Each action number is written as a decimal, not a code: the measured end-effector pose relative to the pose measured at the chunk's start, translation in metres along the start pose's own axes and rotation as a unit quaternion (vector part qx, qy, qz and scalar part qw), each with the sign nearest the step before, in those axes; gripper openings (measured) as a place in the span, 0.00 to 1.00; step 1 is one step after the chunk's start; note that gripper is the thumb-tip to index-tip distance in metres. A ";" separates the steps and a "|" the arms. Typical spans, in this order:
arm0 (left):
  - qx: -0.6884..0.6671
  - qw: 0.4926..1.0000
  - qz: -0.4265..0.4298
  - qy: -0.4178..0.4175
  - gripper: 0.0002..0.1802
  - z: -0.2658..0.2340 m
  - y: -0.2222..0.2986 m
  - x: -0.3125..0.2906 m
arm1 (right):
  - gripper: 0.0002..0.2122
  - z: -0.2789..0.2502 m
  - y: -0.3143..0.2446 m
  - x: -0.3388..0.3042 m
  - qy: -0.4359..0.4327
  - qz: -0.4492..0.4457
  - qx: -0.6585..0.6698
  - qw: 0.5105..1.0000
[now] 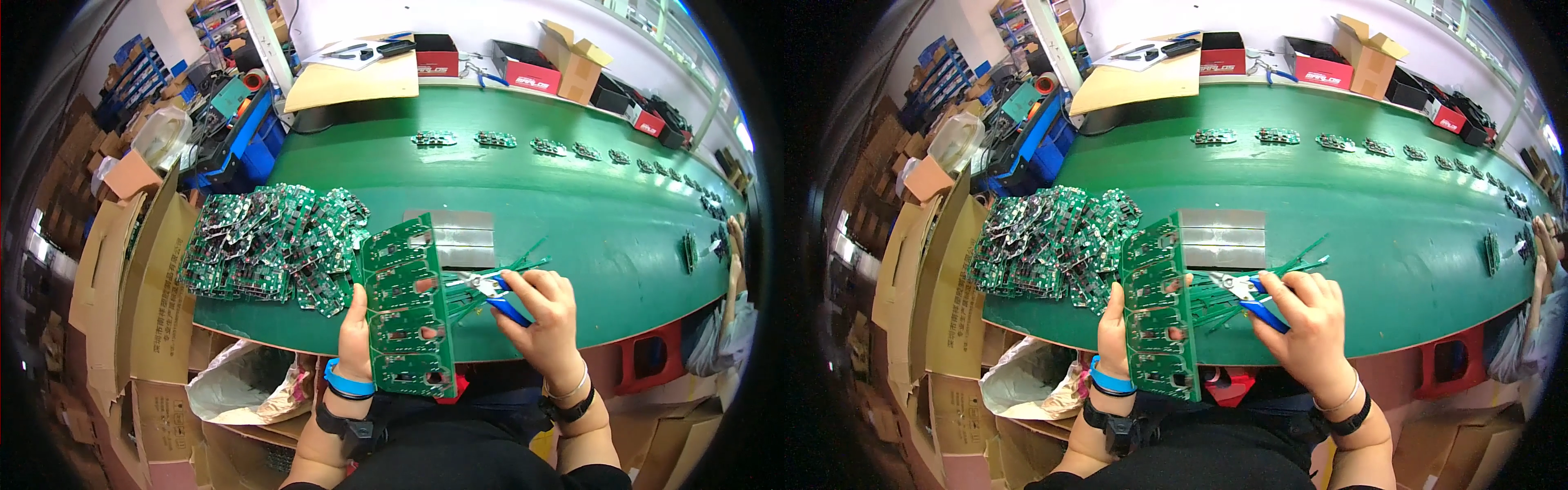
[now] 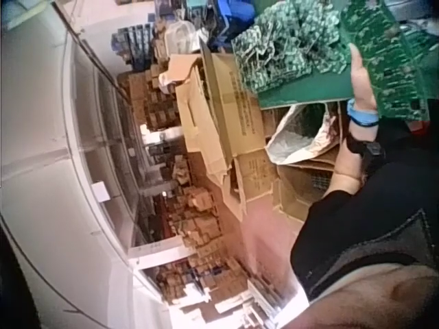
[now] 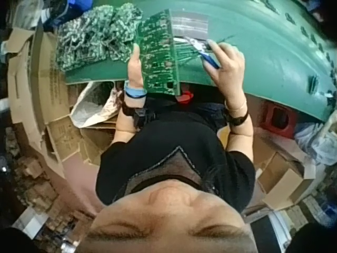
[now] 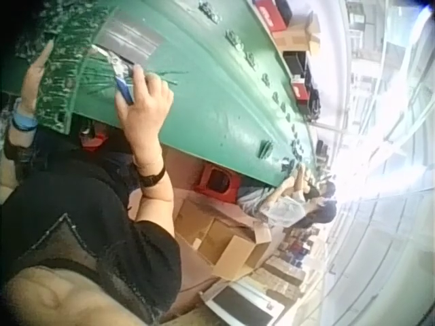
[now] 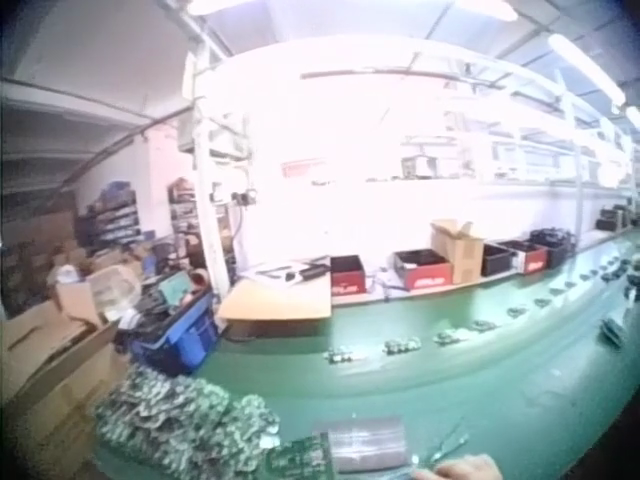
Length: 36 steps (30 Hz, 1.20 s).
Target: Assembling and preparing electronic circuit boards on a production line, including trimming leads and organizing components.
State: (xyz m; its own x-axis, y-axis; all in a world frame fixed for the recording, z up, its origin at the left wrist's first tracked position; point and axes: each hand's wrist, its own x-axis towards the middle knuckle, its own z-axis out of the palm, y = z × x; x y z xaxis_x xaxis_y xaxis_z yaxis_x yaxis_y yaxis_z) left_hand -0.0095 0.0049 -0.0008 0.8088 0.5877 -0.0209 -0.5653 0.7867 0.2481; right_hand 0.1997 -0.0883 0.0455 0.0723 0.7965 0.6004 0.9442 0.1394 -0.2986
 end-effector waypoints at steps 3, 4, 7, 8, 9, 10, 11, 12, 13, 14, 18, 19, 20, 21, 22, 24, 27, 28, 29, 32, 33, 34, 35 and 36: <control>-0.034 0.999 0.029 -0.008 0.36 -0.006 -0.001 0.001 | 0.19 0.007 -0.002 -0.003 -0.024 -0.006 0.003 1.000; -0.057 0.998 0.019 -0.029 0.37 -0.007 -0.001 0.002 | 0.19 0.008 -0.003 -0.003 -0.023 -0.003 -0.001 1.000; -0.088 0.995 0.001 -0.041 0.37 -0.001 -0.002 0.003 | 0.20 0.011 -0.004 -0.003 -0.029 -0.001 -0.008 1.000; -0.090 0.996 0.009 -0.028 0.37 0.001 -0.002 0.001 | 0.20 0.012 -0.005 -0.002 -0.038 -0.005 -0.011 0.999; -0.095 0.995 0.013 -0.017 0.38 0.001 -0.002 0.001 | 0.20 0.012 -0.005 -0.003 -0.038 -0.004 -0.011 0.999; -0.096 0.995 0.012 -0.017 0.38 -0.001 -0.003 0.002 | 0.21 0.012 -0.005 -0.003 -0.039 -0.007 -0.008 0.999; -0.096 0.994 0.005 -0.048 0.38 -0.004 -0.002 0.002 | 0.22 0.011 -0.005 -0.003 -0.040 -0.010 -0.004 0.999; -0.097 0.992 -0.001 -0.079 0.38 -0.006 -0.002 0.003 | 0.22 0.011 -0.005 -0.003 -0.040 -0.011 -0.005 0.999; -0.097 0.992 -0.001 -0.079 0.38 -0.005 -0.002 0.003 | 0.23 0.009 -0.003 -0.003 -0.031 -0.001 -0.001 1.000; -0.060 0.994 0.007 -0.087 0.39 -0.002 -0.003 0.006 | 0.24 0.008 0.000 -0.004 -0.023 0.008 0.004 1.000; 0.063 0.998 0.026 -0.005 0.42 0.011 0.000 0.007 | 0.24 -0.006 0.003 -0.007 -0.020 0.039 0.041 0.998; 0.117 0.991 0.031 0.050 0.42 0.010 0.000 0.008 | 0.24 -0.008 0.001 -0.007 -0.023 0.036 0.043 0.998; 0.142 0.988 0.039 0.046 0.38 0.011 0.001 0.009 | 0.24 -0.008 -0.003 -0.007 -0.059 0.002 0.034 0.998; 0.141 0.988 0.039 0.046 0.38 0.011 0.000 0.011 | 0.25 -0.009 -0.007 -0.007 -0.092 -0.030 0.022 0.995; 0.194 0.976 0.076 0.064 0.36 0.011 -0.002 0.013 | 0.25 -0.006 -0.012 -0.009 -0.094 -0.049 0.010 0.994; 0.274 0.952 0.115 0.069 0.35 0.011 -0.002 0.013 | 0.26 -0.002 -0.021 -0.007 -0.108 -0.059 -0.001 0.992; 0.310 0.937 0.138 0.088 0.33 0.019 -0.005 0.014 | 0.26 0.002 -0.025 -0.007 -0.111 -0.062 -0.018 0.992; 0.323 0.930 0.150 0.090 0.32 0.017 -0.005 0.015 | 0.26 0.003 -0.025 -0.007 -0.111 -0.061 -0.028 0.992; 0.323 0.930 0.151 0.091 0.32 0.016 -0.005 0.015 | 0.26 0.002 -0.026 -0.007 -0.112 -0.062 -0.027 0.991; 0.330 0.925 0.156 0.105 0.32 0.017 -0.005 0.013 | 0.26 0.002 -0.028 -0.007 -0.127 -0.062 -0.038 0.989; 0.341 0.920 0.163 0.109 0.32 0.018 -0.005 0.013 | 0.26 0.002 -0.028 -0.006 -0.132 -0.063 -0.038 0.989; 0.351 0.914 0.169 0.112 0.32 0.018 -0.006 0.013 | 0.27 0.002 -0.028 -0.006 -0.137 -0.063 -0.039 0.988; 0.349 0.915 0.168 0.113 0.32 0.017 -0.006 0.013 | 0.27 0.002 -0.027 -0.006 -0.139 -0.063 -0.039 0.988; 0.350 0.915 0.169 0.109 0.32 0.016 -0.006 0.013 | 0.27 0.002 -0.027 -0.006 -0.139 -0.066 -0.040 0.987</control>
State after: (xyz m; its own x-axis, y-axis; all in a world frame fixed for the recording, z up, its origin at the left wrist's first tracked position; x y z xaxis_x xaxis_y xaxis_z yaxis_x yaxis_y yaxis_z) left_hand 0.0072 0.0051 0.0134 0.5122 0.8589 -0.0023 -0.4736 0.2847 0.8335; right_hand 0.1732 -0.0957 0.0480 -0.1336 0.9068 0.3999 0.9628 0.2144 -0.1643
